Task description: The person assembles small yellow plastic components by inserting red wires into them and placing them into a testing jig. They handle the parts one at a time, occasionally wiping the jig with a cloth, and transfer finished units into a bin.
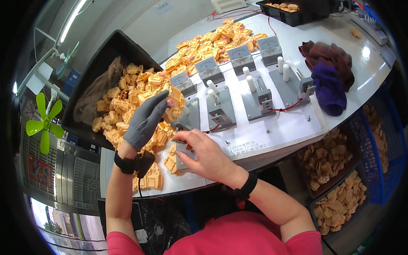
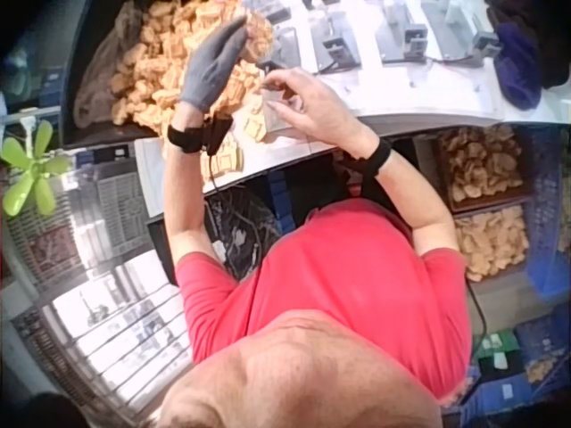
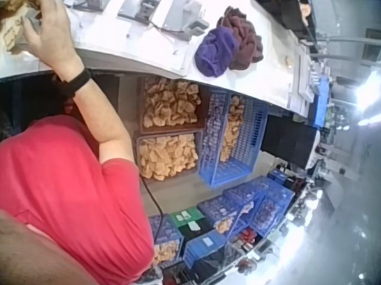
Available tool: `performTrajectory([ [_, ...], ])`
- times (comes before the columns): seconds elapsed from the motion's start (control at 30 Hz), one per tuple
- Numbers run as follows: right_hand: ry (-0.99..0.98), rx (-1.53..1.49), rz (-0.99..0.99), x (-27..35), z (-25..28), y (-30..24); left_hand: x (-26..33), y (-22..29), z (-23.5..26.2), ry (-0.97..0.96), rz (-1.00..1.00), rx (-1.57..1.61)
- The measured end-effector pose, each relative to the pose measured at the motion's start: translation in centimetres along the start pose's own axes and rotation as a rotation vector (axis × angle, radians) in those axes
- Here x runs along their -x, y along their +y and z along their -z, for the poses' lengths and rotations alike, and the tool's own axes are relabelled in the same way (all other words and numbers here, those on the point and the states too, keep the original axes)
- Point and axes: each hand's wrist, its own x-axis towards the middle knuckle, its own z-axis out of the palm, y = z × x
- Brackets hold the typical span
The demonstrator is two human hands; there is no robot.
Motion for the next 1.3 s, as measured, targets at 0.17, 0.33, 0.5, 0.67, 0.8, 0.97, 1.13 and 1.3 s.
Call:
performTrajectory([
  [0.17, -0.040, -0.014, -0.020, -0.3, 0.1, -0.4, -0.4, -0.2, -0.7, -0.170, 0.074, -0.070],
  [0.33, 0.043, 0.051, 0.064, -0.3, -0.7, 0.1, 0.4, -1.9, -0.5, -0.155, 0.060, 0.094],
  [0.5, 0.201, 0.120, 0.058, 0.5, -0.8, 0.1, 6.9, -3.3, 0.4, 0.094, 0.137, 0.100],
  [0.67, 0.170, 0.145, 0.111, 0.8, -0.9, 0.3, 15.0, -4.9, -2.8, -0.216, 0.180, -0.573],
  [0.8, 0.168, 0.194, 0.101, 0.8, -1.1, 0.1, 15.2, -6.8, -6.4, -0.023, 0.128, -0.581],
  [0.97, 0.160, 0.206, -0.026, 0.7, -1.0, 0.0, 14.6, -6.8, -6.9, 0.058, 0.237, -0.517],
  [1.13, -0.050, 0.338, -0.085, -0.1, -1.0, -0.1, 15.7, -5.9, -6.2, 0.096, 0.262, -0.392],
  [1.3, -0.167, 0.364, -0.080, -0.4, -0.3, -0.3, 18.3, -5.1, -5.1, 0.162, 0.302, -0.188],
])
